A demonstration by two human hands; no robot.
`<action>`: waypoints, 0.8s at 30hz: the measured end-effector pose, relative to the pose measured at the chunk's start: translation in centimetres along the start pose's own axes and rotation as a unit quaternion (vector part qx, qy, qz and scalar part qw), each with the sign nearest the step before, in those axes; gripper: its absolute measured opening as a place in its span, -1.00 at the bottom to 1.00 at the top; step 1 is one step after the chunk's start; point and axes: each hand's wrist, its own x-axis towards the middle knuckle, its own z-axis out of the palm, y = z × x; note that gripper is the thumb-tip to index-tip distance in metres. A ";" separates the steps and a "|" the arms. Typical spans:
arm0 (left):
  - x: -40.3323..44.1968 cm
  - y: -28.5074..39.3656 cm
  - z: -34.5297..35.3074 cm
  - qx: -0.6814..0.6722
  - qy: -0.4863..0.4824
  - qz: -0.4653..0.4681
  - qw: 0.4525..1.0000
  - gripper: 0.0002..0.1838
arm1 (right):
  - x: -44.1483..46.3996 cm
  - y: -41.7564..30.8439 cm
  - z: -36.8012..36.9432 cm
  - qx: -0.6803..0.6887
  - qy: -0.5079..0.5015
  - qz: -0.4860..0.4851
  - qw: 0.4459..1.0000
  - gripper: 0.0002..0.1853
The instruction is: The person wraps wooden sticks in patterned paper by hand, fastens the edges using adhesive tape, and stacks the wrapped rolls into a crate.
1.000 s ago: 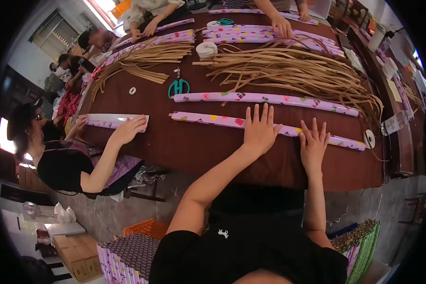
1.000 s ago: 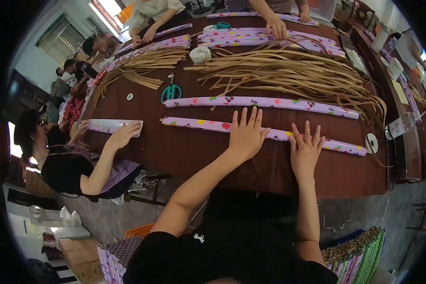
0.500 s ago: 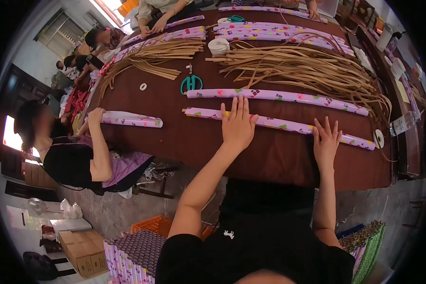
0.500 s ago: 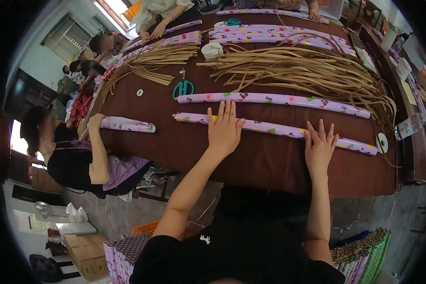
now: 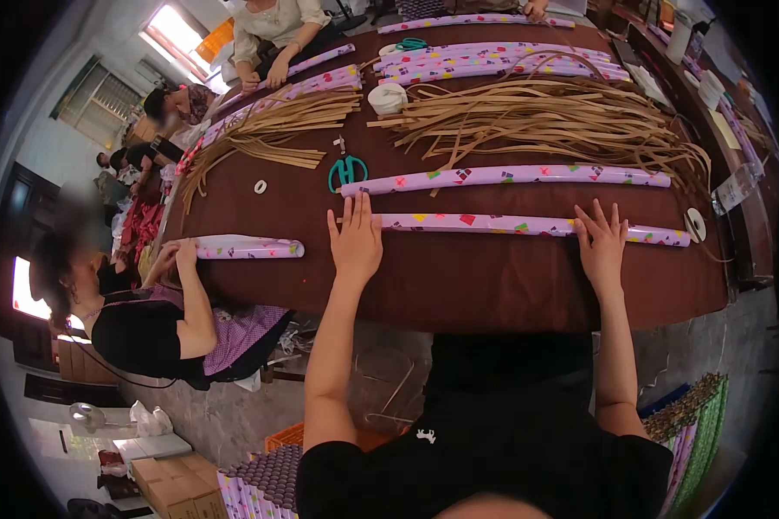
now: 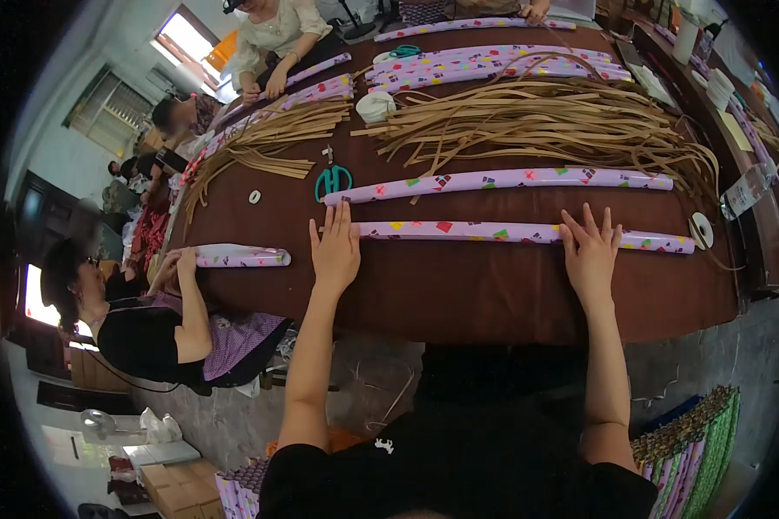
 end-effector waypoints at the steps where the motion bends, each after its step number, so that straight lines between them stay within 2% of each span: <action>1: 0.0 -0.1 0.0 -0.017 -0.006 0.004 1.000 -0.46 | 0.0 0.0 0.0 0.004 -0.005 0.005 1.000 -0.65; 12: 0.0 -2.0 0.4 -0.155 -0.050 0.002 0.987 -0.48 | -0.2 0.1 0.3 -0.019 -0.005 0.007 1.000 -0.63; 14: 0.1 -2.2 0.6 -0.227 -0.050 0.000 0.973 -0.48 | -0.1 -0.4 0.3 -0.045 -0.005 0.008 0.999 -0.61; 16: 0.2 -2.2 0.6 -0.268 -0.054 -0.011 0.962 -0.49 | 0.3 -2.6 -0.3 -0.054 0.081 -0.065 0.993 -0.50; 17: 0.2 -2.1 0.5 -0.307 -0.058 -0.023 0.950 -0.50 | 0.5 -4.7 -0.7 -0.040 0.087 -0.123 0.988 -0.37; 19: 0.5 -2.2 0.8 -0.305 -0.037 -0.006 0.952 -0.51 | 1.1 -9.2 -0.5 0.090 0.000 -0.248 0.964 -0.34; 21: 0.5 -2.3 1.1 -0.301 -0.018 0.011 0.953 -0.51 | 1.7 -13.4 0.9 0.132 -0.057 -0.333 0.932 -0.31; 24: 0.7 -2.4 1.2 -0.302 0.006 0.020 0.953 -0.53 | 3.3 -18.5 4.7 0.152 -0.039 -0.397 0.904 -0.29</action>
